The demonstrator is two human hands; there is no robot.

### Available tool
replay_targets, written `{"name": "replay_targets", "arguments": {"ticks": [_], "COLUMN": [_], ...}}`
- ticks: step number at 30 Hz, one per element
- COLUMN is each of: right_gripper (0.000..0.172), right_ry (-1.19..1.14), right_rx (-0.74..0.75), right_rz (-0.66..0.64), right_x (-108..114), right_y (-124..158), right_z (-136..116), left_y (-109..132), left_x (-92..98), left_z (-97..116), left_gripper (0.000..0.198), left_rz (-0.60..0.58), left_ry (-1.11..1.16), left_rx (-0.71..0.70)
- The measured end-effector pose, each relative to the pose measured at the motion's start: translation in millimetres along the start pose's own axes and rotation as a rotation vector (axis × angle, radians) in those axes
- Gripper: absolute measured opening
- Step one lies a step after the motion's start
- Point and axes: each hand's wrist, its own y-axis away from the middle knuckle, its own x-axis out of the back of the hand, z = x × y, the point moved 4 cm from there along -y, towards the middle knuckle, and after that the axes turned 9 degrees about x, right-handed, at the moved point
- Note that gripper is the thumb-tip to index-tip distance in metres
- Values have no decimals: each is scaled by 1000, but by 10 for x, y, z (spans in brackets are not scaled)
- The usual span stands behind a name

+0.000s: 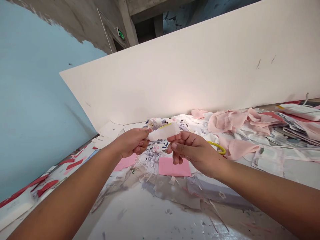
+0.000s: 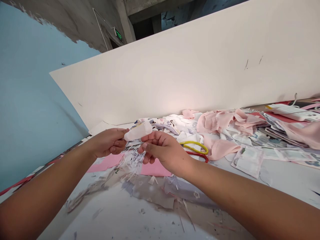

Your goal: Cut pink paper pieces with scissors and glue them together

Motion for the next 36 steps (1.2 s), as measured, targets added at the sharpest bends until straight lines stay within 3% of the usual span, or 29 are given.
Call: {"name": "replay_targets", "arguments": {"ticks": [6, 9, 12, 15, 19, 22, 31, 36], "right_gripper": [17, 24, 29, 28, 29, 30, 33, 30], "right_ry": [249, 397, 348, 318, 348, 360, 360, 333], "right_rx": [72, 78, 50, 9, -41, -57, -27, -27], "right_rz": [25, 81, 49, 35, 94, 139, 169, 171], "right_x": [80, 162, 193, 209, 239, 264, 320, 317], "right_y": [-11, -31, -51, -55, -51, -57, -52, -34], "right_z": [-7, 71, 215, 342, 401, 405, 519, 526], "left_y": [-85, -177, -268, -318, -302, -286, -338, -338], "left_x": [-162, -296, -409, -451, -467, -508, -589, -591], "left_z": [-203, -440, -688, -824, -833, -838, -965, -980], "left_gripper": [17, 16, 20, 26, 10, 19, 18, 22], "left_rz": [-133, -195, -218, -205, -201, -173, -183, -134], "left_ry": [184, 285, 358, 406, 502, 447, 463, 494], "left_rx": [95, 182, 268, 225, 2, -110, -115, -92]}}
